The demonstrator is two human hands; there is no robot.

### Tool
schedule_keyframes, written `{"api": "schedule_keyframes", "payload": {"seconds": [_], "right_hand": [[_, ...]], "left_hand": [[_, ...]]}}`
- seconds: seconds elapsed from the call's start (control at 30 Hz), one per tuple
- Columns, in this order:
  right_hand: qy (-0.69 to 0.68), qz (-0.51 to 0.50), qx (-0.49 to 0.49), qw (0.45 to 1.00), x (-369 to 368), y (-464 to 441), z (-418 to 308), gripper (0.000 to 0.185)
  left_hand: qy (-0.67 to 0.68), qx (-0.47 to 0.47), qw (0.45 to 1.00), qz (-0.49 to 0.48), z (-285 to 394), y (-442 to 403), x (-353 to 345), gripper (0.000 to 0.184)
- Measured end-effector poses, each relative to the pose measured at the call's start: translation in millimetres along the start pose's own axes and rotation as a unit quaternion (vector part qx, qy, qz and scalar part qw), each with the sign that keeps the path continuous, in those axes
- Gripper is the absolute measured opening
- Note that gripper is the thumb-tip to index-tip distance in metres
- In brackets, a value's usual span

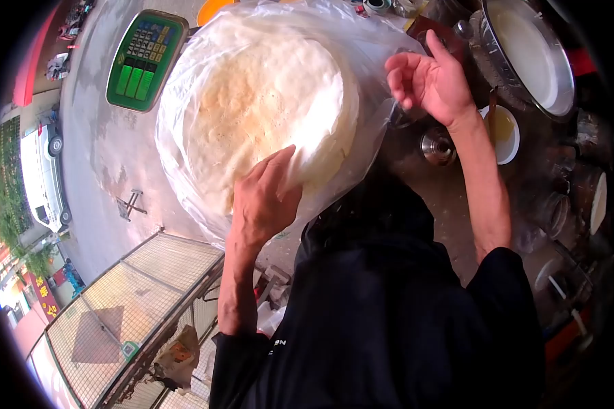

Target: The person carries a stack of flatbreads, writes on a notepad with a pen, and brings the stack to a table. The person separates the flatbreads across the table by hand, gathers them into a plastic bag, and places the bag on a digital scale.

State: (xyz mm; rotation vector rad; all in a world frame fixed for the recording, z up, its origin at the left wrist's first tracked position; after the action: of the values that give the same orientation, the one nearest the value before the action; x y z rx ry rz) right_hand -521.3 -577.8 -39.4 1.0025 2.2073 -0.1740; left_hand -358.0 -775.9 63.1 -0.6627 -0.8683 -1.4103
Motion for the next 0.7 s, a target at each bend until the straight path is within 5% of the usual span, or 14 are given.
{"api": "schedule_keyframes", "payload": {"seconds": [0.1,0.17,0.33,0.7], "right_hand": [[0.018,-0.06,-0.108,0.992,-40,18,23,0.074],[-0.011,-0.001,-0.141,0.99,-48,25,43,0.065],[-0.068,0.111,-0.124,0.984,-42,37,76,0.052],[-0.111,0.08,-0.064,0.989,-73,-9,59,0.057]], "left_hand": [[0.039,0.026,0.999,-0.018,-12,-2,0,0.046],[0.09,0.06,0.994,-0.002,-28,-4,7,0.039],[0.064,0.105,0.992,-0.001,-33,-7,19,0.036],[0.166,0.11,0.978,0.066,-70,4,28,0.03]]}}
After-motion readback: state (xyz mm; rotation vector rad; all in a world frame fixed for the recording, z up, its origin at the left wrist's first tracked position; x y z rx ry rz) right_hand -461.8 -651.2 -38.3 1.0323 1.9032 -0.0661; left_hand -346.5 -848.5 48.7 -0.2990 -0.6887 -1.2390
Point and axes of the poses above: each hand's wrist, its own y-axis away from the middle knuckle, its own x-axis out of the back of the hand, z = x × y, the point moved 9 cm from there along -y, towards the middle knuckle, and after that the axes turned 9 degrees about x, right-handed, at the moved point
